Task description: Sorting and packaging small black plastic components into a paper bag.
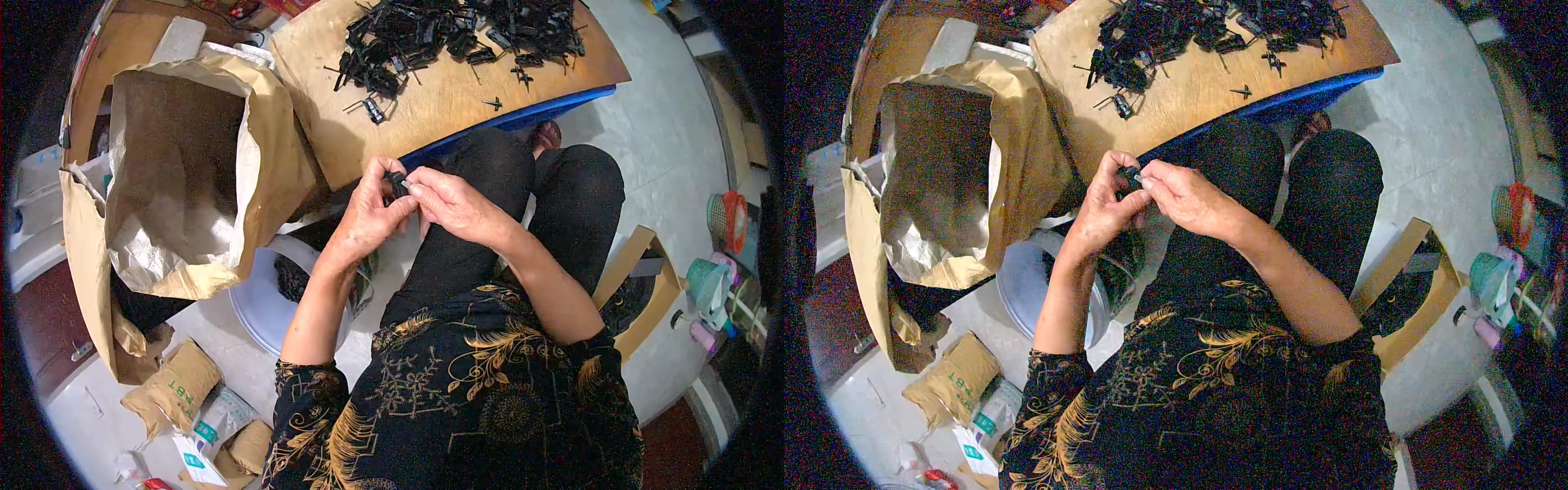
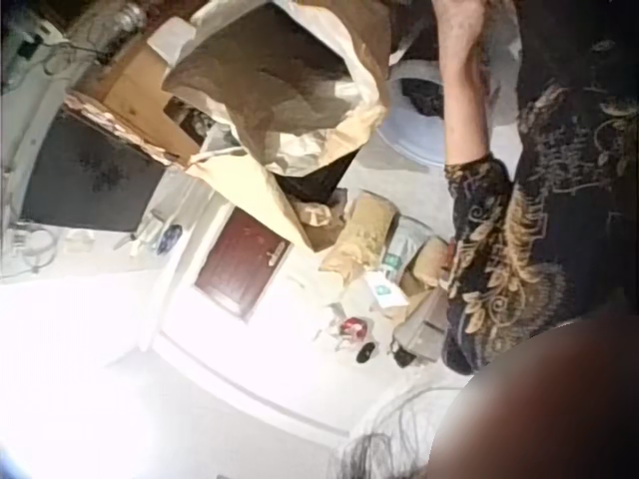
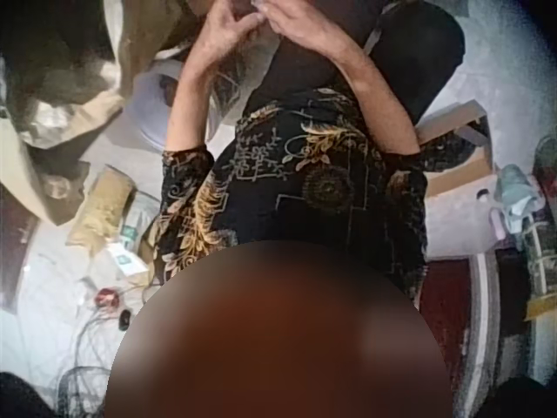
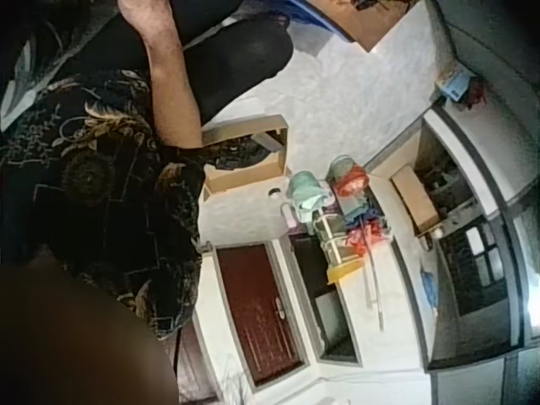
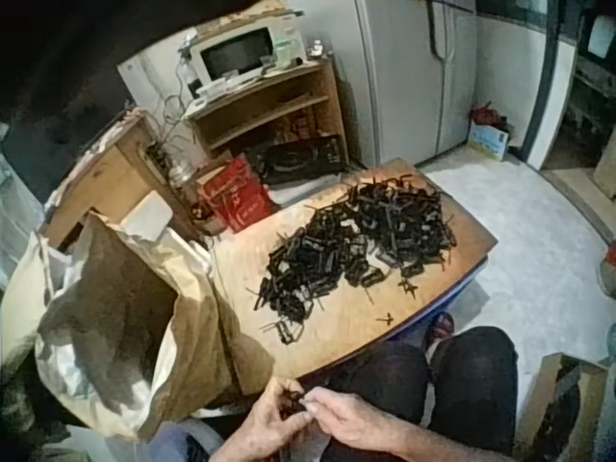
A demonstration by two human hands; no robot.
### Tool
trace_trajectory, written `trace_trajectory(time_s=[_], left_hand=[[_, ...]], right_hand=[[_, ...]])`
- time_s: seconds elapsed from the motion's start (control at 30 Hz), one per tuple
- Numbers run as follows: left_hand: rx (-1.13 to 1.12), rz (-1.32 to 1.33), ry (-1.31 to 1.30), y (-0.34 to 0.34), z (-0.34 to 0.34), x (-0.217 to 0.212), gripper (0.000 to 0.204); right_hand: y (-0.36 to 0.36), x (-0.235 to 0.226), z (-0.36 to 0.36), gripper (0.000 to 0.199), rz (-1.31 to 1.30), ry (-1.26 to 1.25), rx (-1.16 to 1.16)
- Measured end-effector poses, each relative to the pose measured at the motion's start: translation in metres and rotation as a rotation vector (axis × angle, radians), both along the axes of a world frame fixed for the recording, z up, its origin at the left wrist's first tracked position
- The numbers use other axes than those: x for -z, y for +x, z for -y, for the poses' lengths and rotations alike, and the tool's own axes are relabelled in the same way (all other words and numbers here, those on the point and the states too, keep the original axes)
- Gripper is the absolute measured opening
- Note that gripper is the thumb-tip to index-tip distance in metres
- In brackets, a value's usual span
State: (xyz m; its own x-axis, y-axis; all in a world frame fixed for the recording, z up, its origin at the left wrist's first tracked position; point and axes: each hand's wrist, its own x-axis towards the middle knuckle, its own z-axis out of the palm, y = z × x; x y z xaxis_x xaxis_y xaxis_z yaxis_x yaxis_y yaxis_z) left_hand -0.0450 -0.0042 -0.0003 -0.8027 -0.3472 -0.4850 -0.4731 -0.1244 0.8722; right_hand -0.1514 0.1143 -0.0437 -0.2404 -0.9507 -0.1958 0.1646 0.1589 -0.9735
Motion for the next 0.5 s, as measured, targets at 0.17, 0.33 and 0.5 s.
trace_trajectory(time_s=[0.17, 0.33, 0.5], left_hand=[[0.010, -0.093, -0.306, 0.001, -0.001, 0.013, 0.029], [-0.027, -0.183, -0.643, -0.001, -0.010, 0.021, 0.032], [-0.013, -0.131, -0.756, 0.000, -0.010, 0.012, 0.032]], right_hand=[[0.005, 0.005, 0.005, 0.015, -0.149, -0.068, 0.091], [0.007, 0.003, 0.008, 0.015, -0.243, -0.076, 0.169], [0.001, 0.005, 0.010, 0.022, -0.052, -0.109, 0.108]])
